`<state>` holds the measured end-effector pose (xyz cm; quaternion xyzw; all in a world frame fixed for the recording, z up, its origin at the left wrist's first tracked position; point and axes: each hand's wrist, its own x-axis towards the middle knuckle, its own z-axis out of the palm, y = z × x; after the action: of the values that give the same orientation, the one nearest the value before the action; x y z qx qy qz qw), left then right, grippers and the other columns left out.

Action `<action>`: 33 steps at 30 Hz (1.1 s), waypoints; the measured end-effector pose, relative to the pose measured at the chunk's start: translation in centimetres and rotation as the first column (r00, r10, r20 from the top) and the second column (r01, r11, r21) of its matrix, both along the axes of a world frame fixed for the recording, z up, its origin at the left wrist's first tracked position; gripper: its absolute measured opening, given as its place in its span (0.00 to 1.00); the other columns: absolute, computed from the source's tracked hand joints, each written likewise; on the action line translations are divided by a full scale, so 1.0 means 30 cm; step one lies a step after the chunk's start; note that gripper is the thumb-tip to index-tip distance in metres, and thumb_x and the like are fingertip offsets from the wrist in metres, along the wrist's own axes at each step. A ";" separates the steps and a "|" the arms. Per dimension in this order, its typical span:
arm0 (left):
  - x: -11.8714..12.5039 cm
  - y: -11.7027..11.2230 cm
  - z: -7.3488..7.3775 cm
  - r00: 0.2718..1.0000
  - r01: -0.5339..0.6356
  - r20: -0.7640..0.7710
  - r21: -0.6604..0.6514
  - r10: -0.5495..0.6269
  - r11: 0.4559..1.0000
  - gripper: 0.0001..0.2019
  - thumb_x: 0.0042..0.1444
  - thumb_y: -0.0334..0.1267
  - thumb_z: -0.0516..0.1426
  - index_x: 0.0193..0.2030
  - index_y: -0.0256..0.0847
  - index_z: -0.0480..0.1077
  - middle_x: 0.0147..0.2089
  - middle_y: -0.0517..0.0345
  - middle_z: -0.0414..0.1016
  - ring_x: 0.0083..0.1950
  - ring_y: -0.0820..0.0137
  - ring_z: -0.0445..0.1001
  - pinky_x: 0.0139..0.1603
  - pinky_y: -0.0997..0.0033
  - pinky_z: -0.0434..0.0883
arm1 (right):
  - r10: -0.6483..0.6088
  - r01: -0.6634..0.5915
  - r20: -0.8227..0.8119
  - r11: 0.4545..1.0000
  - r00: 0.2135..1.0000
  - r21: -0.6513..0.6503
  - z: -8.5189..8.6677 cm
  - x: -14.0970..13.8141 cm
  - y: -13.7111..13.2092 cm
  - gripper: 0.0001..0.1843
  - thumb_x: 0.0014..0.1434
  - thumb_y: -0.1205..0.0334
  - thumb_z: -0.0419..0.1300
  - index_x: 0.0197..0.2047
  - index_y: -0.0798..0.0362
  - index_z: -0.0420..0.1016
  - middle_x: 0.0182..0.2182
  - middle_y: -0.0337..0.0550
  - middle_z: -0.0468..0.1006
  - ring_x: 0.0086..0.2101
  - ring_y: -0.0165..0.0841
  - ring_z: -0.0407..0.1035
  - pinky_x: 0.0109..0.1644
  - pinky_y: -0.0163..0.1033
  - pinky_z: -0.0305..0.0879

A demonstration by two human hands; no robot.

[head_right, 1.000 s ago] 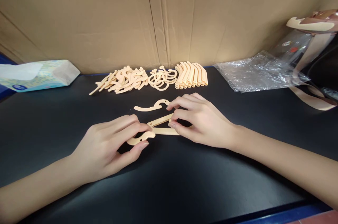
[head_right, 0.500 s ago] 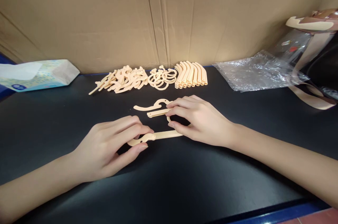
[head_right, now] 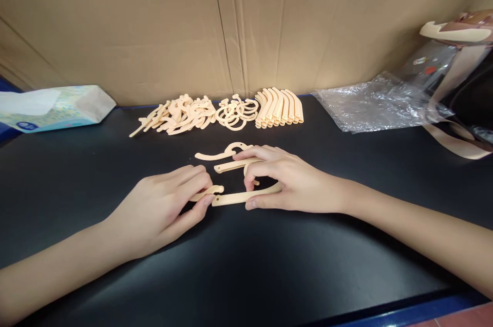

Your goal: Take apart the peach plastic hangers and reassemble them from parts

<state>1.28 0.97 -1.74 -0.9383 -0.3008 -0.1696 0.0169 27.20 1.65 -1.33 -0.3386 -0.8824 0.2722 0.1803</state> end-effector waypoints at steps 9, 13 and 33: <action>0.006 -0.015 0.008 0.999 -0.038 -0.026 0.025 0.039 0.999 0.14 0.69 0.35 0.42 0.31 0.41 0.59 0.28 0.61 0.64 0.27 0.70 0.63 0.26 0.70 0.59 | -0.077 0.009 -0.191 0.943 0.979 -0.334 0.012 -0.003 -0.012 0.10 0.58 0.54 0.65 0.34 0.50 0.72 0.63 0.42 0.63 0.64 0.41 0.56 0.42 0.37 0.77; 0.009 -0.023 0.008 0.999 -0.046 -0.026 0.007 0.046 0.999 0.13 0.69 0.37 0.43 0.32 0.41 0.58 0.29 0.61 0.64 0.27 0.70 0.64 0.27 0.70 0.59 | -0.088 -0.004 -0.229 0.926 0.970 -0.377 0.015 -0.005 -0.016 0.10 0.57 0.56 0.66 0.33 0.51 0.71 0.62 0.42 0.63 0.62 0.39 0.58 0.39 0.31 0.77; 0.002 -0.018 0.011 0.996 -0.052 -0.063 0.073 0.057 0.996 0.18 0.70 0.49 0.44 0.31 0.41 0.59 0.25 0.64 0.63 0.21 0.72 0.66 0.22 0.74 0.55 | -0.081 -0.015 -0.241 0.928 0.967 -0.372 0.012 -0.009 -0.011 0.11 0.56 0.57 0.68 0.32 0.51 0.71 0.61 0.39 0.64 0.61 0.35 0.59 0.38 0.27 0.74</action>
<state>1.35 0.44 -1.42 -0.9336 -0.3193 -0.1490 0.0646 26.93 1.33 -0.98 -0.3441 -0.7792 0.4716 0.2282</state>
